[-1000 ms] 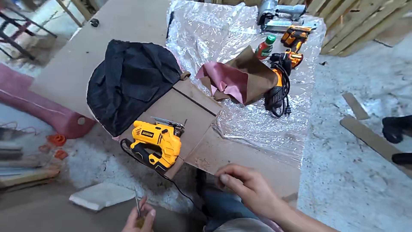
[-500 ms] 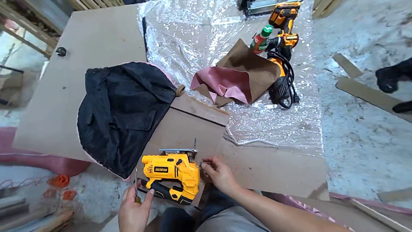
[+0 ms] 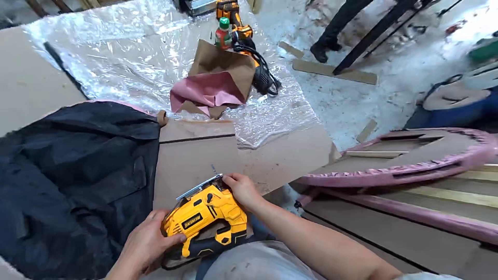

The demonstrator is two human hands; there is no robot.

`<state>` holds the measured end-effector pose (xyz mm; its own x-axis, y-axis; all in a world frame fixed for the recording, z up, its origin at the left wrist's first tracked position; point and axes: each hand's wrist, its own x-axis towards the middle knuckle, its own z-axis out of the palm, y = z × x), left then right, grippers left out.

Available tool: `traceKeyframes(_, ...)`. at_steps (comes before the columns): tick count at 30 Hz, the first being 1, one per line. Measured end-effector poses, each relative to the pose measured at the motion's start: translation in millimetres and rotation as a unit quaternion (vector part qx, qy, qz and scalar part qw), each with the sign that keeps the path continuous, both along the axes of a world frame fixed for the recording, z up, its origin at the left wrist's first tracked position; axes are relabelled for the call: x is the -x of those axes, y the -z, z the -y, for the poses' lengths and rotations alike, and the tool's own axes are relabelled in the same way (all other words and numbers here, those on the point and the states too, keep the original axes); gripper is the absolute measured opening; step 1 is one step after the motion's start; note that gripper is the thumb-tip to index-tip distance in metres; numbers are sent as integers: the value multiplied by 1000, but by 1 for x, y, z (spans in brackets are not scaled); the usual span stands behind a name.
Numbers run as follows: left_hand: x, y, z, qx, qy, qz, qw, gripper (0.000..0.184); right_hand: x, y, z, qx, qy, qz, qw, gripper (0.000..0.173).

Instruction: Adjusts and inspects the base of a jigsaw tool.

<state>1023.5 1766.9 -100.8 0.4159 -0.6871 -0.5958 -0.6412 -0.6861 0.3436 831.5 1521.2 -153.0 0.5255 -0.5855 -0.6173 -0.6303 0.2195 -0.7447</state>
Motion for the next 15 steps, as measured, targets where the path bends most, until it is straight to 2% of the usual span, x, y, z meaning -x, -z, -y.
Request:
traceKeyframes(6, -13, 6, 8, -27, 17, -45, 998, 96, -15, -1, -2, -19, 20, -13, 1000, 22)
traceKeyframes(9, -13, 5, 9, -26, 15, -61, 998, 94, -15, -1, -2, -29, 8, -8, 1000, 21)
traceKeyframes(15, 24, 2, -24, 119, -41, 7, 992, 94, -3, -19, -8, -47, -15, 51, 997, 13)
